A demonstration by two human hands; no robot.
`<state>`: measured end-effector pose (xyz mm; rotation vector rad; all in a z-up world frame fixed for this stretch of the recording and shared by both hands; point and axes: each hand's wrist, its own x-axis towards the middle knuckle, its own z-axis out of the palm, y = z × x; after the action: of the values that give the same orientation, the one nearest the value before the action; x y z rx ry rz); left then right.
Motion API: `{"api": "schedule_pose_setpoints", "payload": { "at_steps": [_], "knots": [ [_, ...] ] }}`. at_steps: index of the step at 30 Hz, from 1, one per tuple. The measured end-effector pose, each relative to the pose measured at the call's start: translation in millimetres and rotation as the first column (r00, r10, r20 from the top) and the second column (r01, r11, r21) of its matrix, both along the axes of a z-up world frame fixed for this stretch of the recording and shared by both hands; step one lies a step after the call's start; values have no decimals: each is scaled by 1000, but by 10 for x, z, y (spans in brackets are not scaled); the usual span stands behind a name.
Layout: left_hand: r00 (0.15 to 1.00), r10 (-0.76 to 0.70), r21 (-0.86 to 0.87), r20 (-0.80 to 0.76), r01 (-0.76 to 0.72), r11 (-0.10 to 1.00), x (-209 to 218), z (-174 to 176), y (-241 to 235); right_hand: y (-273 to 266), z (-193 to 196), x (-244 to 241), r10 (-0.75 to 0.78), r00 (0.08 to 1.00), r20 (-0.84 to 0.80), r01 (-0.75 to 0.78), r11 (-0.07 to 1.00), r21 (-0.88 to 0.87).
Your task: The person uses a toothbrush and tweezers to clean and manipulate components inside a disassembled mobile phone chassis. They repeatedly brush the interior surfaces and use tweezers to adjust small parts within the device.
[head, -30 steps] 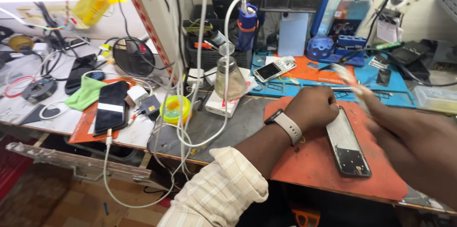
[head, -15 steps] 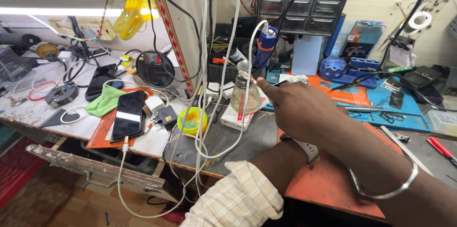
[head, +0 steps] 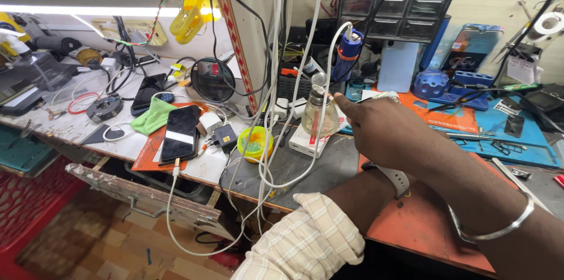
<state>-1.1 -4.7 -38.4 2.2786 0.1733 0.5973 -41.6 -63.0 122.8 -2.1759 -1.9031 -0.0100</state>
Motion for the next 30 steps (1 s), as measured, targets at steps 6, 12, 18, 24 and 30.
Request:
{"api": "schedule_pose_setpoints", "payload": {
  "at_steps": [6, 12, 18, 24, 30],
  "knots": [
    [1000, -4, 15, -10, 5, 1000, 232, -26, -245, -408, 309, -66, -149, 974, -173, 164, 984, 71],
    [997, 83, 44, -2, -83, 996, 256, 77, -209, -1487, 15, 454, -677, 729, -97, 651, 730, -208],
    [995, 100, 48, -15, -99, 994, 233, 32, -149, -2547, -804, 616, -666, 699, -260, 633, 746, -210],
    [993, 74, 72, -94, -68, 995, 190, 237, -235, -2423, -864, 472, -646, 759, -82, 605, 746, -277],
    [992, 63, 63, -109, -57, 996, 124, 317, -297, -1944, -482, 625, -618, 784, -57, 568, 752, -334]
  ]
}}
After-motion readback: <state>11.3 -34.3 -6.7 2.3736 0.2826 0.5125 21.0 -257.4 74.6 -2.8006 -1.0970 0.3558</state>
